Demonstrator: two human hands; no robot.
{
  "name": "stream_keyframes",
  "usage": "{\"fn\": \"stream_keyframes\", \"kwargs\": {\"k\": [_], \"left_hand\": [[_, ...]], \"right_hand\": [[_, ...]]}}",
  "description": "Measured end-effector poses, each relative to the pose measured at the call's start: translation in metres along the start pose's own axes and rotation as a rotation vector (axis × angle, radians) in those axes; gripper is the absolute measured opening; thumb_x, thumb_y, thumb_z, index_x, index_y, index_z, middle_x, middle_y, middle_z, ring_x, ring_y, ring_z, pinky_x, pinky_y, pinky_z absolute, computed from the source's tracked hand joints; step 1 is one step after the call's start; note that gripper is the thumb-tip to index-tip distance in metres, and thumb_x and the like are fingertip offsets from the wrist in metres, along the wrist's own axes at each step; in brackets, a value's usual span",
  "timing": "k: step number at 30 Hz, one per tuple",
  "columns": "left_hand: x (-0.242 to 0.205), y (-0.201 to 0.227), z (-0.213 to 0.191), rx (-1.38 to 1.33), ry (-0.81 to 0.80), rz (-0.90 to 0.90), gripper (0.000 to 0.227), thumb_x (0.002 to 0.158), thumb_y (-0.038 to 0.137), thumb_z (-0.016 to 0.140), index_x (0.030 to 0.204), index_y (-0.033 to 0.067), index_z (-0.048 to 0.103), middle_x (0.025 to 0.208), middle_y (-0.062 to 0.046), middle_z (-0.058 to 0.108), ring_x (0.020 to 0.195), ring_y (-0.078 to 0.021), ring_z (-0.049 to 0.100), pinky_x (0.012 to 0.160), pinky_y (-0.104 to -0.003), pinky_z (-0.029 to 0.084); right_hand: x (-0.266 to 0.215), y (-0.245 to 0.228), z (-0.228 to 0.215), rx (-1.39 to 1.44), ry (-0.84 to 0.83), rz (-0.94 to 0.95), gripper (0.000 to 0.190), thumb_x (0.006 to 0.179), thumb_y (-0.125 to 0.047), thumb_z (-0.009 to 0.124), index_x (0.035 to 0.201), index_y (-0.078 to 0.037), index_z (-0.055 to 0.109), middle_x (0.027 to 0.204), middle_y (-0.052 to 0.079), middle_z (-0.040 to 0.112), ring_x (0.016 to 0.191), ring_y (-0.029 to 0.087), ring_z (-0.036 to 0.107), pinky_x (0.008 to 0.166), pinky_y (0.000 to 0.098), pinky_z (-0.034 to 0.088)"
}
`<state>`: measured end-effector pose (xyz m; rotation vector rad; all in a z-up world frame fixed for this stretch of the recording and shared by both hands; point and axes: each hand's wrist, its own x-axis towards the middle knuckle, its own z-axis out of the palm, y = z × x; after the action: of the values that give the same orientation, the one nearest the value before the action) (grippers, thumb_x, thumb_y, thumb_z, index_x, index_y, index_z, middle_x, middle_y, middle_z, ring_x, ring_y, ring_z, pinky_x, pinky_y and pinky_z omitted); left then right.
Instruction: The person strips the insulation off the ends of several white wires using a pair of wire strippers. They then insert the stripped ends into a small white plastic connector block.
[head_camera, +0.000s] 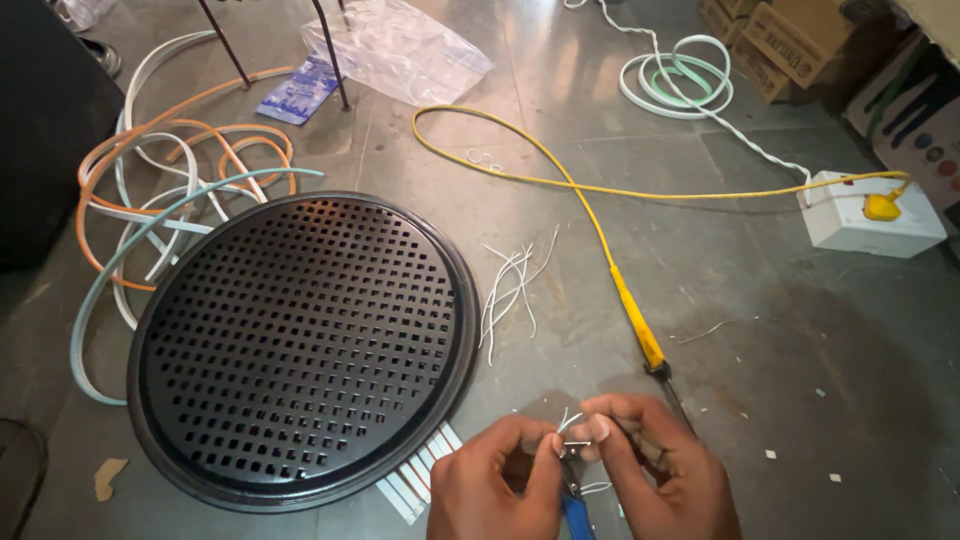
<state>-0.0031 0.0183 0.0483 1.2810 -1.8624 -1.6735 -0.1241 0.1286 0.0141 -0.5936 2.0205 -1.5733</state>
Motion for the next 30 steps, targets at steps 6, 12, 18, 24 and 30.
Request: {"fn": "stream_keyframes", "kwargs": {"k": [6, 12, 18, 24, 30], "left_hand": [[-0.003, 0.001, 0.000, 0.068, 0.014, 0.083, 0.016, 0.078, 0.016, 0.075, 0.093, 0.0098, 0.079, 0.078, -0.010, 0.079, 0.067, -0.0140, 0.083, 0.062, -0.027, 0.063], [-0.004, 0.001, 0.000, 0.094, 0.026, 0.110, 0.015, 0.077, 0.014, 0.077, 0.092, 0.0091, 0.078, 0.080, -0.011, 0.079, 0.068, -0.0183, 0.083, 0.064, -0.029, 0.063], [-0.005, 0.006, -0.002, 0.004, -0.008, 0.176, 0.013, 0.081, 0.016, 0.077, 0.092, 0.0082, 0.076, 0.078, -0.011, 0.080, 0.071, -0.0163, 0.084, 0.064, -0.028, 0.066], [-0.009, 0.012, 0.000, 0.011, 0.040, 0.158, 0.020, 0.075, 0.015, 0.079, 0.093, 0.0077, 0.073, 0.083, -0.007, 0.077, 0.059, -0.0182, 0.078, 0.055, -0.031, 0.060], [-0.008, 0.004, 0.002, 0.044, 0.082, 0.371, 0.015, 0.080, 0.016, 0.080, 0.084, 0.0046, 0.072, 0.076, -0.008, 0.076, 0.062, -0.0157, 0.076, 0.057, -0.029, 0.059]], "right_hand": [[0.001, 0.001, -0.003, -0.095, -0.008, -0.060, 0.018, 0.087, -0.007, 0.070, 0.104, -0.002, 0.075, 0.086, 0.005, 0.080, 0.082, 0.007, 0.074, 0.076, 0.0242, 0.058], [0.001, 0.001, -0.002, -0.112, -0.006, -0.040, 0.014, 0.088, -0.007, 0.068, 0.100, -0.002, 0.072, 0.085, 0.003, 0.080, 0.081, 0.007, 0.077, 0.076, 0.0251, 0.061], [-0.002, 0.002, 0.000, -0.243, 0.003, -0.102, 0.016, 0.087, -0.010, 0.070, 0.101, -0.004, 0.072, 0.084, 0.004, 0.076, 0.079, 0.007, 0.077, 0.074, 0.0256, 0.061], [-0.003, 0.002, 0.003, -0.233, -0.014, -0.187, 0.013, 0.088, -0.012, 0.069, 0.097, -0.004, 0.072, 0.084, 0.004, 0.077, 0.079, 0.006, 0.078, 0.075, 0.0246, 0.062], [-0.008, -0.004, 0.006, -0.289, -0.004, -0.074, 0.017, 0.085, -0.014, 0.071, 0.100, -0.006, 0.072, 0.078, 0.004, 0.077, 0.074, 0.005, 0.076, 0.068, 0.0251, 0.060]]}}
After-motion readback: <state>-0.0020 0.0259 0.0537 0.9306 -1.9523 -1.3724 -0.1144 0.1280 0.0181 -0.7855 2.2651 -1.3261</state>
